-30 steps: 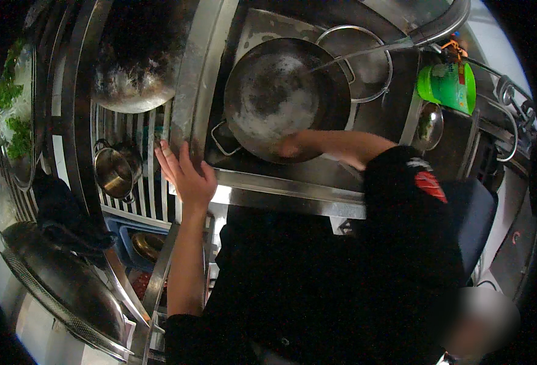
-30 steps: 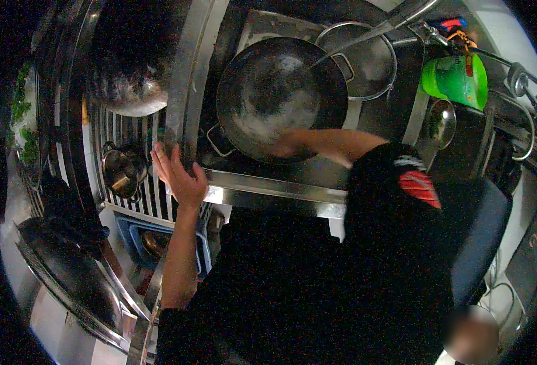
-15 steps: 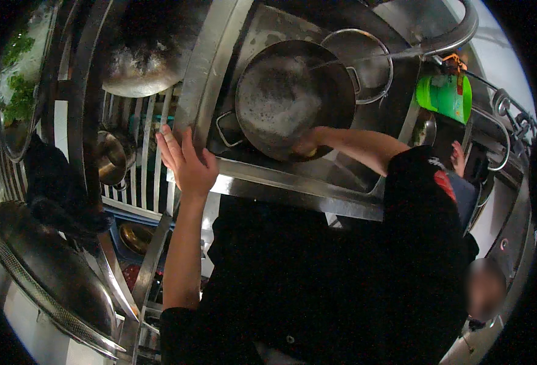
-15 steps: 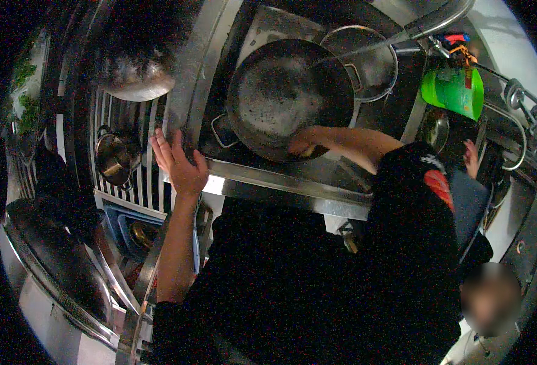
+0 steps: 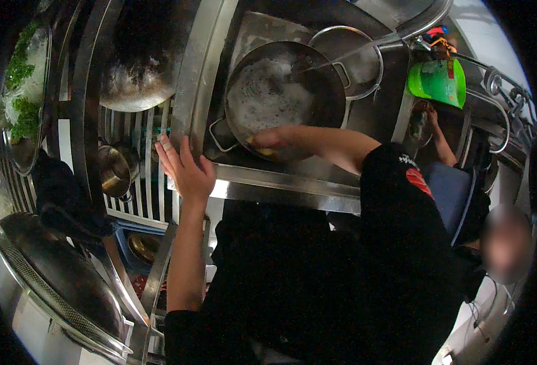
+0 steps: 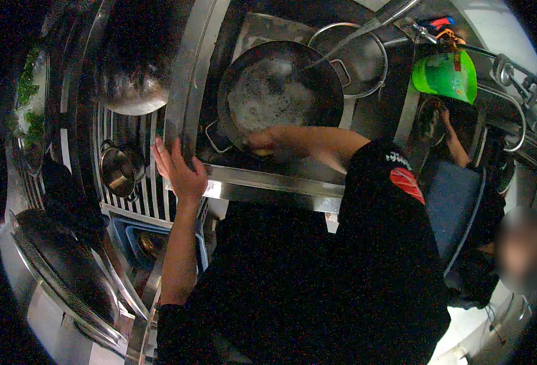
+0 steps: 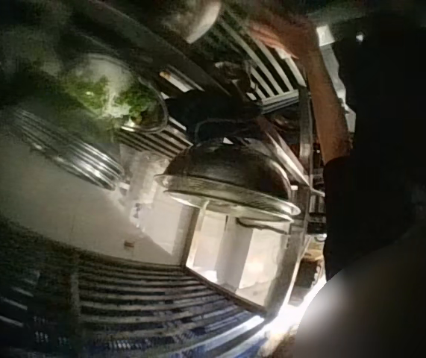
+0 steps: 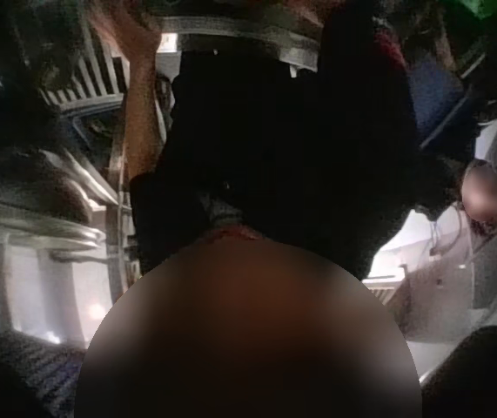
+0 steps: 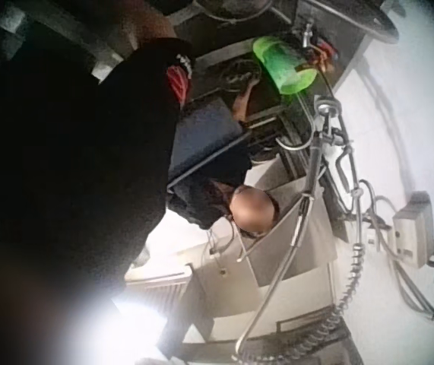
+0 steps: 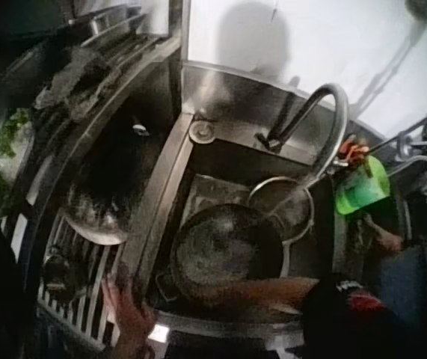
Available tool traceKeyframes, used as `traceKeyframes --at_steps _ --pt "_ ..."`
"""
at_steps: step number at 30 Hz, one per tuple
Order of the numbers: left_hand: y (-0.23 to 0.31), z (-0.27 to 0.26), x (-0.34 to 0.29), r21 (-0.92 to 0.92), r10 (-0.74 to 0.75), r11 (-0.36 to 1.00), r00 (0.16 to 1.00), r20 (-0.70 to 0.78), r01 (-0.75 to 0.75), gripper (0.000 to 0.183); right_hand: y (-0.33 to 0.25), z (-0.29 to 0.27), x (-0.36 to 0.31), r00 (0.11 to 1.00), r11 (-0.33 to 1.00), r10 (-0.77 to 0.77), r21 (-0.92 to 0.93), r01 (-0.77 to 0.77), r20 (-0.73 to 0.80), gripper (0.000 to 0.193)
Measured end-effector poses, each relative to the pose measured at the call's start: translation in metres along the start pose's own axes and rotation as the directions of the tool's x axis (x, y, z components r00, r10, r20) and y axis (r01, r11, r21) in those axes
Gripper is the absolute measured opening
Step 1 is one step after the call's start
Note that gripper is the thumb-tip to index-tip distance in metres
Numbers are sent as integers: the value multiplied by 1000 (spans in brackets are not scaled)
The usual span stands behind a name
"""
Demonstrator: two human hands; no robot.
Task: The person scrubs a large metal pot with a sponge and soap, rinses it thoroughly under running water, and then pours liquid from one pot into another on the stove. The person handles multiple pots and uses a handheld spray nozzle to rinse the interior and exterior surfaces.
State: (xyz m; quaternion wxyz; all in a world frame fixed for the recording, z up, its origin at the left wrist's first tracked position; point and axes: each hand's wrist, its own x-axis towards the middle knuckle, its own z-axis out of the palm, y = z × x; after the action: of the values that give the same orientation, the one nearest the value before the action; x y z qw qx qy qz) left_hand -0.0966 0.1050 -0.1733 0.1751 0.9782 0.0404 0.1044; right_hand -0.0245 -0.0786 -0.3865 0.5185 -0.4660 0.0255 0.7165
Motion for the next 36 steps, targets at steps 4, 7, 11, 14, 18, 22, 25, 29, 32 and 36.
traceKeyframes --at_steps 4,7,11,14,18,22,25,29,32,36 --pt "-2 0 -4 13 16 1000 1000 -6 -16 53 -136 -27 -51 735 558 -304 512 653 -607 27" --pt "1 -2 -2 40 -2 999 1000 31 0 53 -198 -70 -107 546 2 -20 546 838 -837 41" --pt "-2 2 -1 45 9 999 999 52 -12 51 -156 -29 -50 575 423 -131 479 769 -807 40" --pt "1 -1 -2 30 19 999 999 40 -21 51 -119 -21 -36 955 690 -134 666 282 -265 39" --pt "-1 1 -5 50 18 999 999 35 -20 51 -160 -56 -65 561 405 -476 398 823 -678 36" --pt "-1 2 -2 39 9 999 997 72 -12 52 -168 -72 -54 568 272 -276 504 820 -775 23" --pt "5 -3 -2 36 -8 999 992 124 4 53 -152 -53 -44 600 372 -445 472 799 -665 20" --pt "6 -2 -2 81 -52 996 985 166 38 54 -175 -73 -58 624 315 -426 538 781 -655 22" --pt "1 1 -5 65 34 997 989 142 -44 54 -145 -64 -19 764 741 -407 309 597 -500 22" --pt "0 -1 -5 101 13 995 990 137 -27 55 -191 -70 -82 614 333 -577 531 779 -538 27"
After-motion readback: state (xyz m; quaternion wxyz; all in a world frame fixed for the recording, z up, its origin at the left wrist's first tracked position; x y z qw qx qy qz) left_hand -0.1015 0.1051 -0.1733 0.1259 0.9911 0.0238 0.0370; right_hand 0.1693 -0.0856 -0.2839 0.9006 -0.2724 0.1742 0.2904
